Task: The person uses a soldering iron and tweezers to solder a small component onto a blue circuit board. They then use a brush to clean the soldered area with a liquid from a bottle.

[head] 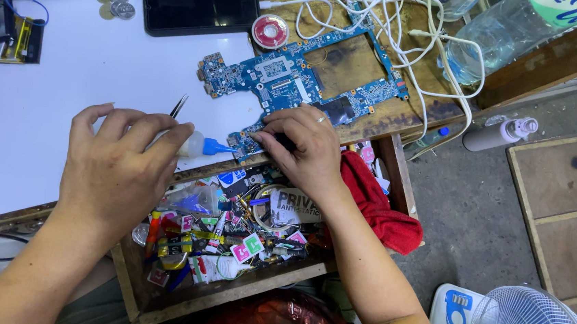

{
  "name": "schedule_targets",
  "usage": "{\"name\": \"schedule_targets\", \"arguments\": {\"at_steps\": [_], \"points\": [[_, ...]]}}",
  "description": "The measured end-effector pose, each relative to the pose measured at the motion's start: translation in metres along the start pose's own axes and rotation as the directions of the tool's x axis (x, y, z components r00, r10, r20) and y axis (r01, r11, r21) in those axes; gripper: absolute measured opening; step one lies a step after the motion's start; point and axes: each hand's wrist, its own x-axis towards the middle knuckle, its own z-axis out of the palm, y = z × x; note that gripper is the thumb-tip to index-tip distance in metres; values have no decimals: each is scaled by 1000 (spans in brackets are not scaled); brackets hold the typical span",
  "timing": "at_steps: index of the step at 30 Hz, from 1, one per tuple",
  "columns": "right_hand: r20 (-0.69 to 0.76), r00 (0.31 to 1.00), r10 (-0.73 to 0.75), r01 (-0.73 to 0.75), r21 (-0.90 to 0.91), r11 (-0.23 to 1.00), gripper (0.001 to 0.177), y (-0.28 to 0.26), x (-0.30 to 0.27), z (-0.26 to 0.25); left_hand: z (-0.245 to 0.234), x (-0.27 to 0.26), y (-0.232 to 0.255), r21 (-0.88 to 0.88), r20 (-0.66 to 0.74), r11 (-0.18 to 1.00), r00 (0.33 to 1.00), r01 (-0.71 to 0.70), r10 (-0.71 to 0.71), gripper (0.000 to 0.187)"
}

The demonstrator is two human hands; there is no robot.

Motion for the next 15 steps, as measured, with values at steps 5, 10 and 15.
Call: {"name": "schedule_targets", "arguments": {"at_steps": [5, 10, 15], "points": [[2, 1000, -5, 5, -5, 1000, 19, 1, 0, 0, 0, 0, 0, 7, -1, 1000, 1000, 4, -4, 31], [-9, 1000, -3, 3, 2, 1000, 19, 1, 1, 1, -4, 0, 0, 0, 22, 1000, 999, 23, -23, 36], [16, 1000, 0, 0, 19, 1000, 16, 0, 1, -1, 5, -7, -17, -100, -56, 988, 991, 116, -122, 41]]}}
